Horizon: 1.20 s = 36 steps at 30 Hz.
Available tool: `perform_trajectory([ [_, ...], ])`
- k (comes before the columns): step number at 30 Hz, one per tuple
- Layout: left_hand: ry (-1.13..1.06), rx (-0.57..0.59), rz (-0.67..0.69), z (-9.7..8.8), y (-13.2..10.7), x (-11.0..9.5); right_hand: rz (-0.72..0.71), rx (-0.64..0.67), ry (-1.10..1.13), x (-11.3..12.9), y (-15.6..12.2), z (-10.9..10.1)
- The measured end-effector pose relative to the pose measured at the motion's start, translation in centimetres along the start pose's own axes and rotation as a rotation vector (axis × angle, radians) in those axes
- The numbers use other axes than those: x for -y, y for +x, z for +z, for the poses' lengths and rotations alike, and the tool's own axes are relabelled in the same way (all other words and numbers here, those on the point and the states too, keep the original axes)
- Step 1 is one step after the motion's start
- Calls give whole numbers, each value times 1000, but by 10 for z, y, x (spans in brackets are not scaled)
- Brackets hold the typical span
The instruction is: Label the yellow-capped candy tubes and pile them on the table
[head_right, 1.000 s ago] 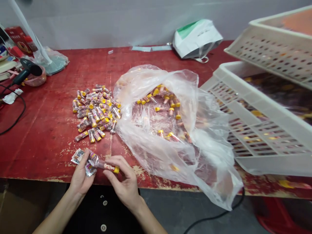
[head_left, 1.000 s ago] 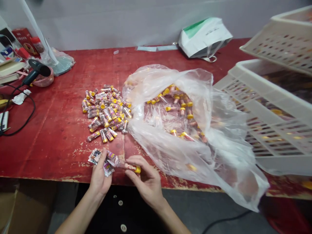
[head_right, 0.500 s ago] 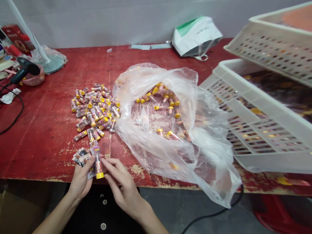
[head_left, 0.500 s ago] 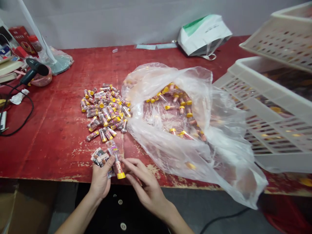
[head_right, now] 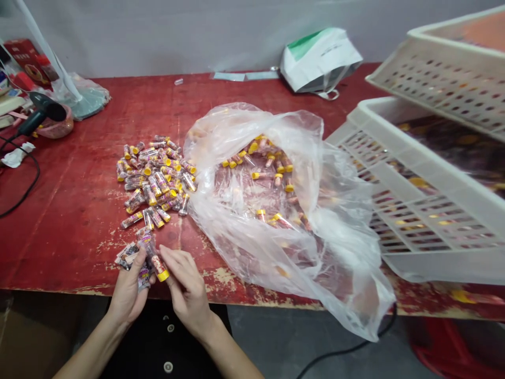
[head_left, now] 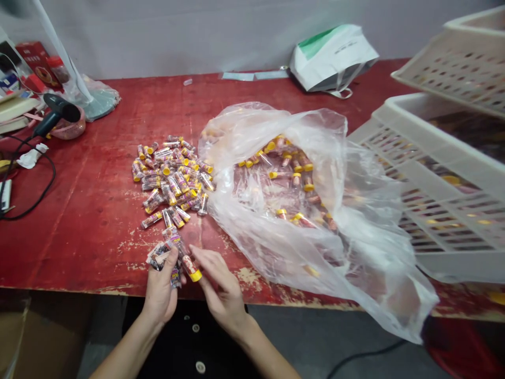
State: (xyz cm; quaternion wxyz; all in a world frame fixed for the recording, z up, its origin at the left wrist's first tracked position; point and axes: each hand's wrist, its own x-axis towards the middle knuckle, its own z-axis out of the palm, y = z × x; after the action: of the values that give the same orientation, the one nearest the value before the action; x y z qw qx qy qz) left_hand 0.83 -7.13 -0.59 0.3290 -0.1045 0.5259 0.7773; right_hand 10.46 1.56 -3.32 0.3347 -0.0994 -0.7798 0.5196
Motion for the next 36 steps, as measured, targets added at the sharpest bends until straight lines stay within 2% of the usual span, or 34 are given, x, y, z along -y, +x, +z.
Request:
perform_trajectory([
  [6,58,-10,38,-3,7,-4,30,-14,62,6,-3,9],
  [10,31,-31,52,1,3,4,154,-130,89,5,-11,21],
  [13,5,-10,-6,6,-3,8,237,-187,102,1,-11,27],
  [15,-2,3,-34,6,-6,8,236,-198,101,-1,-8,27],
  [24,31,-12,11,1,-5,11,199,-331,117,-6,10,29],
  [29,-7,-61,20,-4,7,9,216,-342,131,-17,21,40],
  [33,-48,-124,45,-7,27,7,240,-322,196,-31,37,54],
  [36,-83,-118,57,-5,44,2,253,-323,226,-41,51,70],
])
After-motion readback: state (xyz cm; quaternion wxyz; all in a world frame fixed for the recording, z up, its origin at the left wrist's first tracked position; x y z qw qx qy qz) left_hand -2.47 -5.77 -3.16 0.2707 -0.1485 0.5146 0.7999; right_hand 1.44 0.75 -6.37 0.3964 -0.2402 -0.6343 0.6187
